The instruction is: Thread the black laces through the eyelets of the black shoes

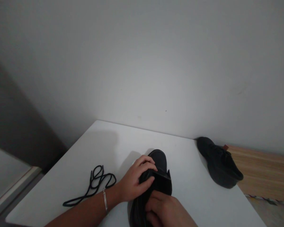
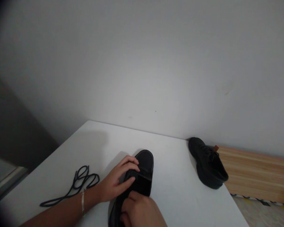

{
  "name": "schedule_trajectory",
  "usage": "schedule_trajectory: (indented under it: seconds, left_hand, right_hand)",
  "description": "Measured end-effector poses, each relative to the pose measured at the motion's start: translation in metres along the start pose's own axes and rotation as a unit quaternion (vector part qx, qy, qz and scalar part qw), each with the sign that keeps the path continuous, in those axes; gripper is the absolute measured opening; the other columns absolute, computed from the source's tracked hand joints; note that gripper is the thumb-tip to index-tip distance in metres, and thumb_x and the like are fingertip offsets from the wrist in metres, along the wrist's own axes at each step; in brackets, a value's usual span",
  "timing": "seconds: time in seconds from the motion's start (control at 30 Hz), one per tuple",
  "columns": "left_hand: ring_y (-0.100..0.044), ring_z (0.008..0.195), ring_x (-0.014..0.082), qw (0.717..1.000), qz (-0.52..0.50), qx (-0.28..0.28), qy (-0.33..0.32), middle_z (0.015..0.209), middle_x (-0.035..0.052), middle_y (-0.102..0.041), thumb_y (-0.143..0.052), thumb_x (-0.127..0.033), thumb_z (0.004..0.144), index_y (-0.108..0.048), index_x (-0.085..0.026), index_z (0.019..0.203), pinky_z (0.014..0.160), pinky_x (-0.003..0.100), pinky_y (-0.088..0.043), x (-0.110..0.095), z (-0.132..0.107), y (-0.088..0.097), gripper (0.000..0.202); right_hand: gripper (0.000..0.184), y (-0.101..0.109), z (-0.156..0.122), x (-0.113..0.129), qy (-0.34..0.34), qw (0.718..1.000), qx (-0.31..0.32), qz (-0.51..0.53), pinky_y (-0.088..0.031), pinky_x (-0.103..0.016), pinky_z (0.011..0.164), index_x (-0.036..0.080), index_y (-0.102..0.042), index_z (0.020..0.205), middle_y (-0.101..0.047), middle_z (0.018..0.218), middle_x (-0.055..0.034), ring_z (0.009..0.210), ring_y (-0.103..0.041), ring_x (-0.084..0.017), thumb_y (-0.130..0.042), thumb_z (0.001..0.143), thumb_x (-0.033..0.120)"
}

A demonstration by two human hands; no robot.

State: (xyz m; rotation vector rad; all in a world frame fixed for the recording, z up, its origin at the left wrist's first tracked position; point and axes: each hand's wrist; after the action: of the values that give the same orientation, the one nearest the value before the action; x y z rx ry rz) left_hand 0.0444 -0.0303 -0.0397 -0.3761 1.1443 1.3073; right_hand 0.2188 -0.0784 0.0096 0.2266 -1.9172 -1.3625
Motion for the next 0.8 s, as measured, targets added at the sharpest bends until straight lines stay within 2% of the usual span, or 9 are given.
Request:
schedule_trajectory:
  seconds: [0.07,0.13,0.2,0.27,0.37,0.5,0.7,0.8]
  left_hand:
    - [-0.053,0.117,0.0228,1.000,0.002,-0.005,0.008,0.120,0.0091,-0.053,-0.056,-0.017,0.090,-0.061,-0.022,0.112,0.104,0.039,-0.043,0.000,0.000,0.000,0.023]
    - [-0.054,0.116,0.0228,1.000,0.001,-0.011,0.016,0.119,0.0091,-0.054,-0.057,-0.017,0.090,-0.063,-0.022,0.110,0.103,0.039,-0.044,0.000,0.000,-0.001,0.022]
    - [-0.054,0.115,0.0229,1.000,-0.003,-0.016,0.020,0.118,0.0090,-0.055,-0.057,-0.018,0.089,-0.065,-0.022,0.108,0.103,0.039,-0.044,0.000,0.000,-0.001,0.020]
    - [-0.055,0.114,0.0226,1.000,-0.006,-0.021,0.021,0.117,0.0090,-0.056,-0.058,-0.017,0.089,-0.065,-0.022,0.107,0.102,0.039,-0.044,-0.001,0.000,-0.001,0.020]
    - [-0.057,0.112,0.0222,0.999,-0.006,-0.024,0.021,0.115,0.0090,-0.057,-0.058,-0.013,0.086,-0.066,-0.021,0.104,0.100,0.038,-0.046,-0.002,0.001,0.001,0.021]
    - [-0.058,0.109,0.0224,1.000,0.002,-0.025,0.018,0.114,0.0090,-0.058,-0.058,-0.009,0.082,-0.066,-0.021,0.101,0.098,0.038,-0.047,-0.005,0.002,0.003,0.024]
    - [-0.058,0.109,0.0222,0.999,0.001,-0.029,0.017,0.114,0.0090,-0.058,-0.058,-0.009,0.081,-0.066,-0.021,0.100,0.098,0.038,-0.047,-0.006,0.001,0.004,0.024]
    - [-0.058,0.109,0.0225,0.999,-0.001,-0.029,0.021,0.114,0.0092,-0.058,-0.058,-0.009,0.081,-0.066,-0.021,0.100,0.098,0.039,-0.047,-0.006,0.001,0.004,0.023]
  right_hand:
    - [0.027,0.003,0.010,0.009,-0.053,0.997,0.060,-0.020,-0.054,-0.023,0.072,0.019,-0.075,0.084,-0.075,0.093,-0.0053,0.084,-0.073,-0.021,-0.061,0.071,0.000]
    - [0.035,0.010,0.020,0.020,-0.091,0.989,0.105,-0.042,-0.056,-0.027,0.078,0.015,-0.077,0.095,-0.076,0.103,-0.0108,0.092,-0.074,-0.026,-0.060,0.070,-0.002]
    - [0.043,0.014,0.028,0.029,-0.117,0.982,0.130,-0.069,-0.057,-0.030,0.081,0.010,-0.075,0.107,-0.075,0.108,-0.0165,0.097,-0.074,-0.029,-0.054,0.073,-0.006]
    - [0.045,0.013,0.035,0.035,-0.146,0.974,0.141,-0.100,-0.059,-0.033,0.080,0.005,-0.074,0.111,-0.075,0.106,-0.0206,0.096,-0.074,-0.031,-0.047,0.077,-0.009]
    - [0.042,0.005,0.041,0.035,-0.158,0.969,0.134,-0.135,-0.060,-0.034,0.071,0.003,-0.076,0.103,-0.077,0.096,-0.0220,0.087,-0.076,-0.033,-0.045,0.078,-0.009]
    - [0.037,-0.008,0.043,0.028,-0.107,0.974,0.094,-0.176,-0.059,-0.031,0.062,0.004,-0.078,0.093,-0.077,0.085,-0.0230,0.074,-0.077,-0.032,-0.050,0.073,-0.009]
    - [0.046,-0.013,0.045,0.027,-0.106,0.969,0.107,-0.198,-0.061,-0.035,0.066,0.001,-0.076,0.101,-0.076,0.094,-0.0251,0.081,-0.077,-0.033,-0.045,0.070,-0.012]
    - [0.043,-0.010,0.042,0.028,-0.113,0.972,0.091,-0.183,-0.059,-0.031,0.064,0.003,-0.077,0.095,-0.077,0.089,-0.0236,0.077,-0.077,-0.031,-0.046,0.070,-0.012]
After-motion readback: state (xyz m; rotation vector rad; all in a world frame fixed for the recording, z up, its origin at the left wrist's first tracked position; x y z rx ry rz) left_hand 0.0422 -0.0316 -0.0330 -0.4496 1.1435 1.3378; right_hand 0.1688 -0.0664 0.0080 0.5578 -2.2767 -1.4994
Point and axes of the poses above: each hand's wrist, its own z-axis towards the middle knuckle, its own y-axis out of the back of the hand, x = y × z
